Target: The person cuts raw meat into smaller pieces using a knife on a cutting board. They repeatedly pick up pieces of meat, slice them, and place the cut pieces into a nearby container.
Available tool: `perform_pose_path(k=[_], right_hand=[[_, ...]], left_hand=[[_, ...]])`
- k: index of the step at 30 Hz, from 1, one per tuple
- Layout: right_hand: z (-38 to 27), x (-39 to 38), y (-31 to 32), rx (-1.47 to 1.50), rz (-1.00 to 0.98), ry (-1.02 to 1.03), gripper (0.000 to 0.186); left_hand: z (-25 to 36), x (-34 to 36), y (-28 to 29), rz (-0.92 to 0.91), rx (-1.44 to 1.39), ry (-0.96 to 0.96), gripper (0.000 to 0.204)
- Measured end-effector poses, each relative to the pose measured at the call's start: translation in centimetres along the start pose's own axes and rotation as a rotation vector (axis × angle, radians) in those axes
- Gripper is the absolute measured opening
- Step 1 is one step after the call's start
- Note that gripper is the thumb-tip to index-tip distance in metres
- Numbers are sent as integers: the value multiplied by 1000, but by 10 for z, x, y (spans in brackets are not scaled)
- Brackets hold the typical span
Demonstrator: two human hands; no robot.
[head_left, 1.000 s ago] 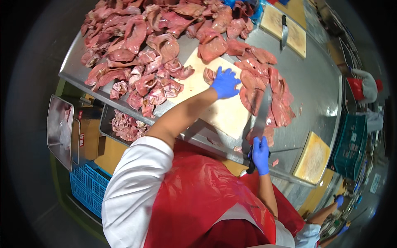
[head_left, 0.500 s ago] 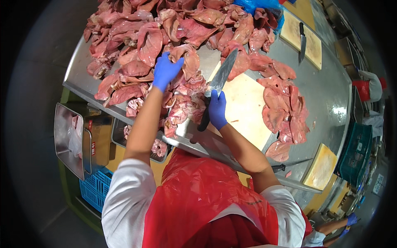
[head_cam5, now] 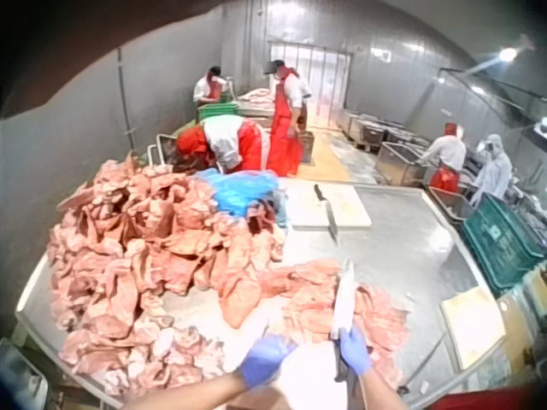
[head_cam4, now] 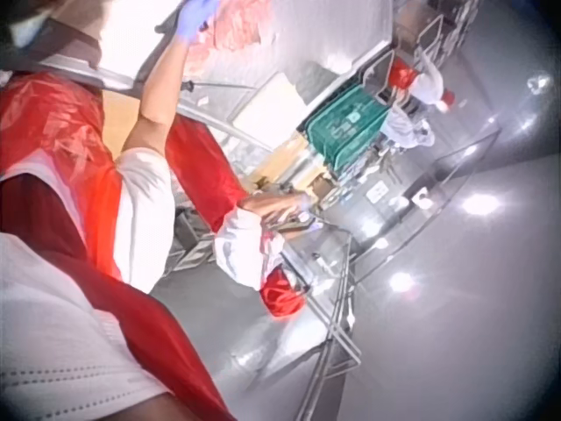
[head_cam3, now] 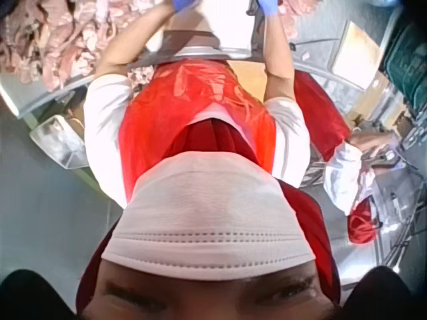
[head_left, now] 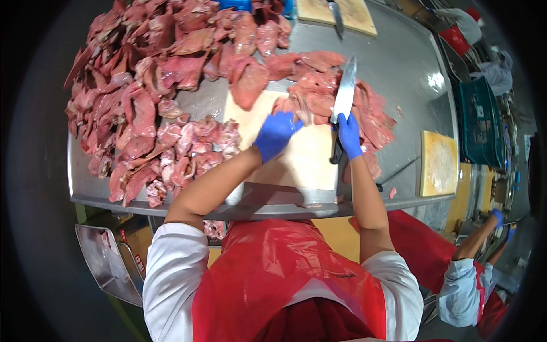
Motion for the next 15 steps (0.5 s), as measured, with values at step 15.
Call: perform_pose_path(k=[15], right_hand=[[-80,-134,-39,-570,-300,190,19]], left_hand=[[15,-70,-29,-31,-111,591,67]])
Point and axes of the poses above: each hand's wrist, its own x-axis towards the middle knuckle, its own y-axis out of the back of the hand, z = x × y, the point moved 5 cm from there along x, towards the middle knuckle, and after that the axes turned 1 degree about -y, right-handed, at the moved point
